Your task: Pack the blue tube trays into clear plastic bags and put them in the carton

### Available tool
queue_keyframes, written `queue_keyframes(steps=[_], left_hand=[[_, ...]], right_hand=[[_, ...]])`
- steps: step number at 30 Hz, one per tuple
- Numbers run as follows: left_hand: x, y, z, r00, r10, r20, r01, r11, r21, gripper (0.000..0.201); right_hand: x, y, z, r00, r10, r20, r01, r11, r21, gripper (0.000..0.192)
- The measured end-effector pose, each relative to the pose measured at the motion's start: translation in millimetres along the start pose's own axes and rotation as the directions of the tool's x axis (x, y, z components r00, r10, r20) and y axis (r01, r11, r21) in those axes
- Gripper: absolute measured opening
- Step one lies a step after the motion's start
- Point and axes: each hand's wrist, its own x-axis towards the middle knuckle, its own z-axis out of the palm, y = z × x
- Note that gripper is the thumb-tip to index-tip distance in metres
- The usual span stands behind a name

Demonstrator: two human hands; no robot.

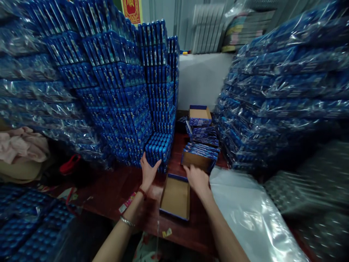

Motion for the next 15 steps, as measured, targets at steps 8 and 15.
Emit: queue_keyframes(steps=[8, 15], left_hand=[[2, -2, 21.0, 0.992, 0.107, -0.066, -0.091, 0.973, 0.213, 0.121], [-14, -1, 15.4, 0.986, 0.16, -0.056, -0.151, 0.979, 0.139, 0.128]], right_hand=[[153, -100, 3, 0.98, -0.086, -0.178, 0.19, 0.659, 0.728, 0.042], [134, -90, 23, 0.973, 0.076, -0.216, 0.146, 0.517, 0.843, 0.041]])
